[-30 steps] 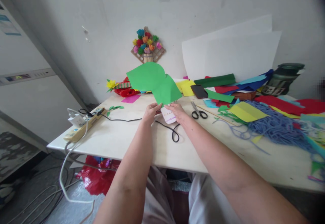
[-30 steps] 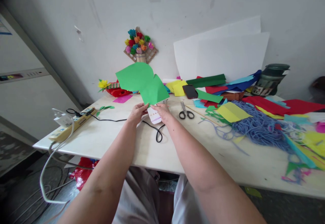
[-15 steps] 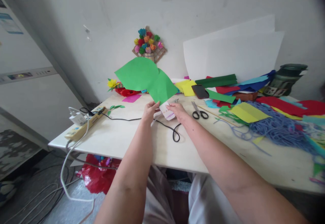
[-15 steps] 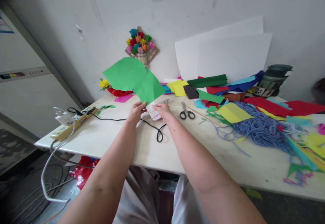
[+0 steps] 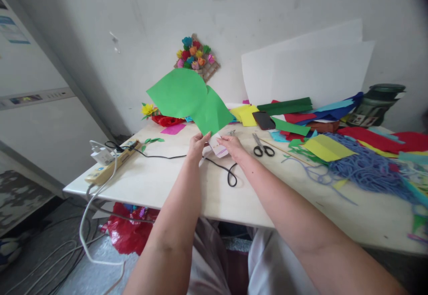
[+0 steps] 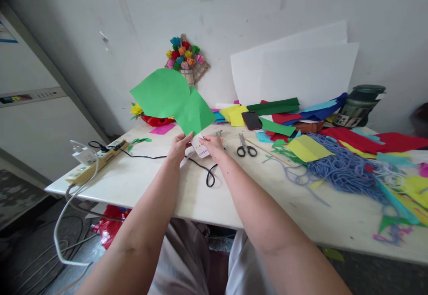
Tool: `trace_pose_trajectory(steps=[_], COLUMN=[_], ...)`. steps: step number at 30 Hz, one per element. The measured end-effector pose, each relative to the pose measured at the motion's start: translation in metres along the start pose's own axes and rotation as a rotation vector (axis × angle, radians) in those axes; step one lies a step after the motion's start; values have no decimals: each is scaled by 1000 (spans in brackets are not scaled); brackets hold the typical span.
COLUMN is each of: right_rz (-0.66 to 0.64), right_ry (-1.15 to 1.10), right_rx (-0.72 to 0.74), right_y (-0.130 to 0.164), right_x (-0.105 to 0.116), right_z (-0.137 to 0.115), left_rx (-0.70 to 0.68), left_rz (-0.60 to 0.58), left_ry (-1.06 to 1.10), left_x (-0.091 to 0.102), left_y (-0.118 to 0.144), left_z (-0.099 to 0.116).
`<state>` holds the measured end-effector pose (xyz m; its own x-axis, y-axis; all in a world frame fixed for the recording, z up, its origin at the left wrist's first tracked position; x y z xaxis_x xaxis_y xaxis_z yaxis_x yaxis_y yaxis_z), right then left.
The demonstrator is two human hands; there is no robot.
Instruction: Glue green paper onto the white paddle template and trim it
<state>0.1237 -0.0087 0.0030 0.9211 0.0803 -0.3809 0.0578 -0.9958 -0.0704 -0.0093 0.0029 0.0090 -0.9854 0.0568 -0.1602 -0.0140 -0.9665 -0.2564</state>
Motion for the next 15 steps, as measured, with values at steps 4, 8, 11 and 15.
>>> trace_pose_trajectory(steps=[4,8,11,15], right_rz=[-56,-68,-59,-87], right_ry=[39,62,52,48], right_rx=[3,-12,-29,-29], right_y=[3,7,9,8], right_x=[-1,-5,-8,-8], right_z=[-2,-6,-7,-5], left_rx=[-3,20,40,16], left_rz=[11,68,107,116], left_ry=[1,22,36,49], left_x=[1,1,1,1], left_y=[0,-1,-2,-4], left_z=[1,0,-2,-3])
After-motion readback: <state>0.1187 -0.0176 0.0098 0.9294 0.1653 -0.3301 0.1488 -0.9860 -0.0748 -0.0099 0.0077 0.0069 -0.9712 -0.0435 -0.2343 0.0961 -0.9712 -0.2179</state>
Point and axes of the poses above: each hand's wrist, its own y-axis away from the middle knuckle, its own x-axis out of the back of the hand, z = x × y, the point moved 1 cm from there along -y, towards the middle knuckle, and after that the axes turned 6 degrees about -y, right-handed, at the moved point
